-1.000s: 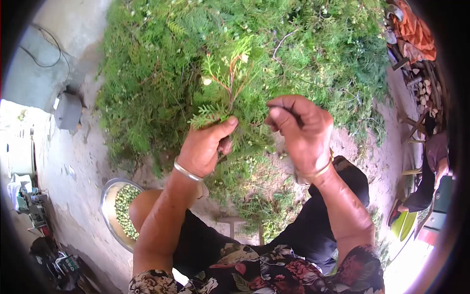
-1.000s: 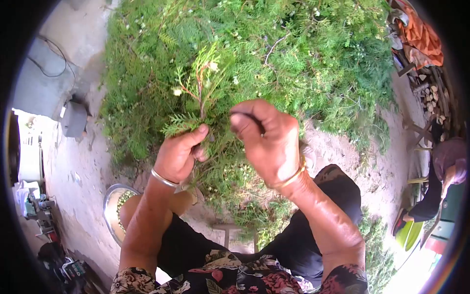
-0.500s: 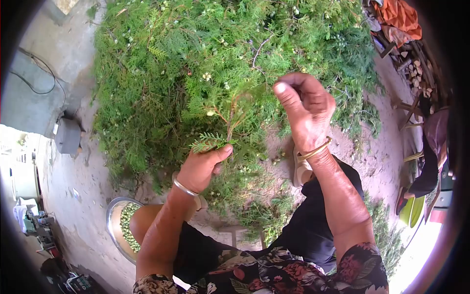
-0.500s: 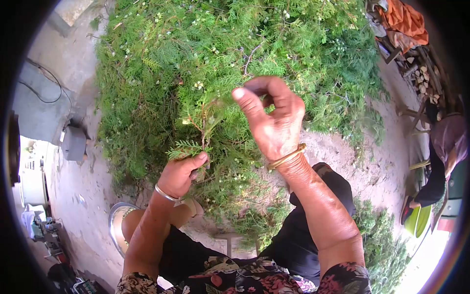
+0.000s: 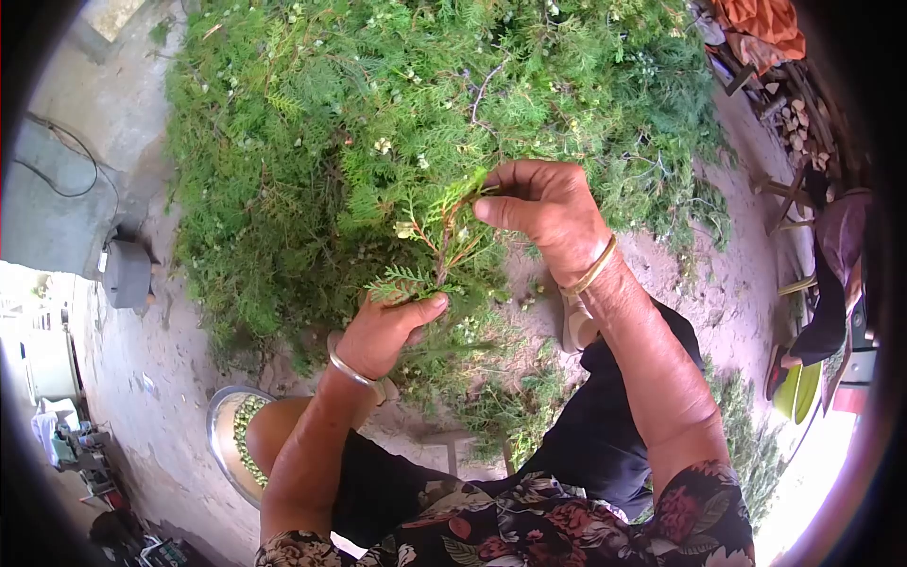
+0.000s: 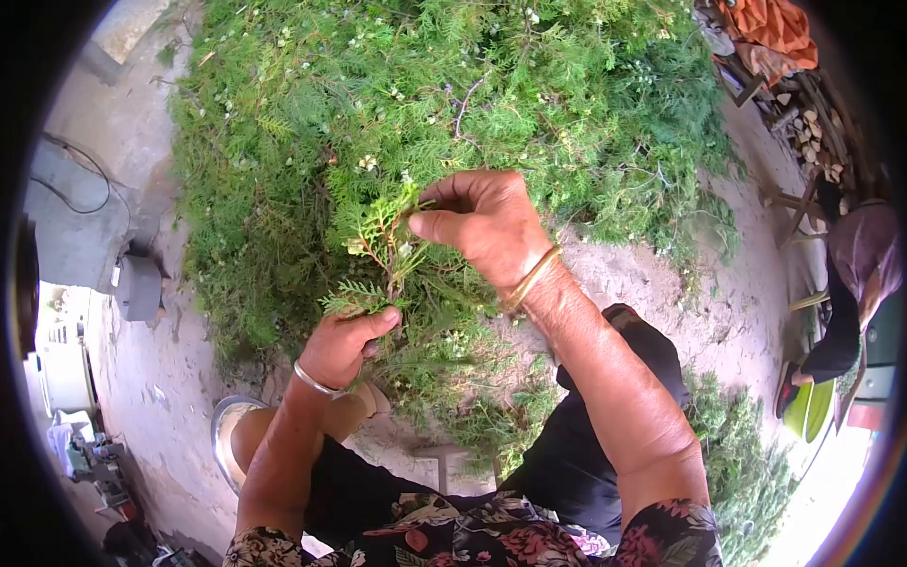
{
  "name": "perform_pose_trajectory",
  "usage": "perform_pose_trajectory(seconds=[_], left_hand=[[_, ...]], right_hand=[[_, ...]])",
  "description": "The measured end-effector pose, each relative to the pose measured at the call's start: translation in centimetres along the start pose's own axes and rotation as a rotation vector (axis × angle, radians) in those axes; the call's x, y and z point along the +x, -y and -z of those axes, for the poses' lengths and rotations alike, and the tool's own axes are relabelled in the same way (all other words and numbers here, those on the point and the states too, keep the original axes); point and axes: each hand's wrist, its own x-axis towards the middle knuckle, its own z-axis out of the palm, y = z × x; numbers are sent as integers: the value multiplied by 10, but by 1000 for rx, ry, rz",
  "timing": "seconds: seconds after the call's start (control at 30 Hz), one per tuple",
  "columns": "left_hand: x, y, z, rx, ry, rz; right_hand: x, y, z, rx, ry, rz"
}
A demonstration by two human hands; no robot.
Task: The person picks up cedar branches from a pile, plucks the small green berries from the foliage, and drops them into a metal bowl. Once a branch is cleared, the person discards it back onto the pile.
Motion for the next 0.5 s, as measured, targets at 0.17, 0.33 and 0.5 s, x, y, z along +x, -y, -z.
perform_pose_trajectory(seconds=[0.17,0.33,0.5], left_hand=[[0,1,-3,-28,-20,-39],[-2,4,4,75,-14,-67],[-8,7,9,50,-45,-35]], right_hand=[[-1,0,-1,-321,-100,211],[13,-10,16,-864,-585,803],[7,18,37,164,-403,56]])
